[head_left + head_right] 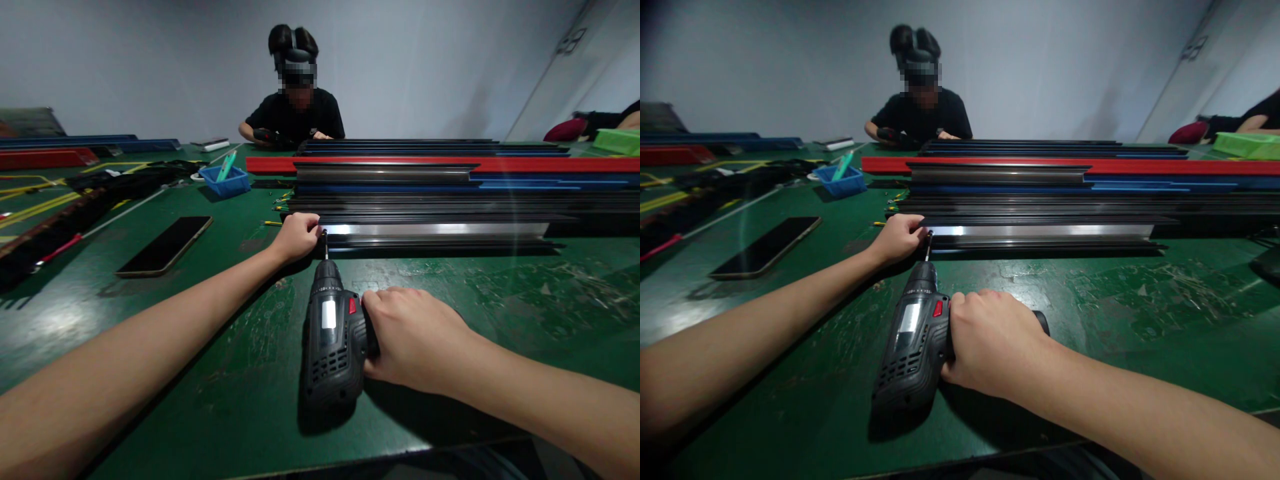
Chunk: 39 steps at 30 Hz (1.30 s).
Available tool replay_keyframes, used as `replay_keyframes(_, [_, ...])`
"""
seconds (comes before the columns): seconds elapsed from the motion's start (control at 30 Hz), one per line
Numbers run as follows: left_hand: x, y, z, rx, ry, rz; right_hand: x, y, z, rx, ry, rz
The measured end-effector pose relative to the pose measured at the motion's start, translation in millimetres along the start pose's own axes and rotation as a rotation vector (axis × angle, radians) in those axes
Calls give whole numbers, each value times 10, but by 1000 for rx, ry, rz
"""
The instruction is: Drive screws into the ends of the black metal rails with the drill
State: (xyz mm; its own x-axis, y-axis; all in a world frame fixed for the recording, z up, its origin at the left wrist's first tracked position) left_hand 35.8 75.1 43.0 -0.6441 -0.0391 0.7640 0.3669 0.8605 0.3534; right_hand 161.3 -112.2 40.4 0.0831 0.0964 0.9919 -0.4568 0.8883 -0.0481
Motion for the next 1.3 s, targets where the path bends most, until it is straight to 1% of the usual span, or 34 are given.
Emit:
replay_keyframes(0.33, [-3,5,-2,17,2,-2,-9,6,-3,0,4,3])
replay_keyframes(0.63, [-1,5,2,3,-5,-2,1,12,-6,1,0,-5])
replay_keyframes(1.0, [7,7,3,-13,14,-11,3,-1,5,-2,-3,17])
replay_keyframes(1.3, [-12,9,20,7,4,-2,17,-8,8,5,2,6])
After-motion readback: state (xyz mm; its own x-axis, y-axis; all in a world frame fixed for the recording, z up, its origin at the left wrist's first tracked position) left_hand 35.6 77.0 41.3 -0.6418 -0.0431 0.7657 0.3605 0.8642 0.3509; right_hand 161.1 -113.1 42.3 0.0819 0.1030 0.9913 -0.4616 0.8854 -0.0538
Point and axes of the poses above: each hand's wrist, its own y-axis towards the middle knuckle, its own x-axis out of the back of the hand, z = x × y, the point moved 9 cm from there along y, towards the middle knuckle, and after that the axes turned 1 degree about x, right-handed, at the moved point
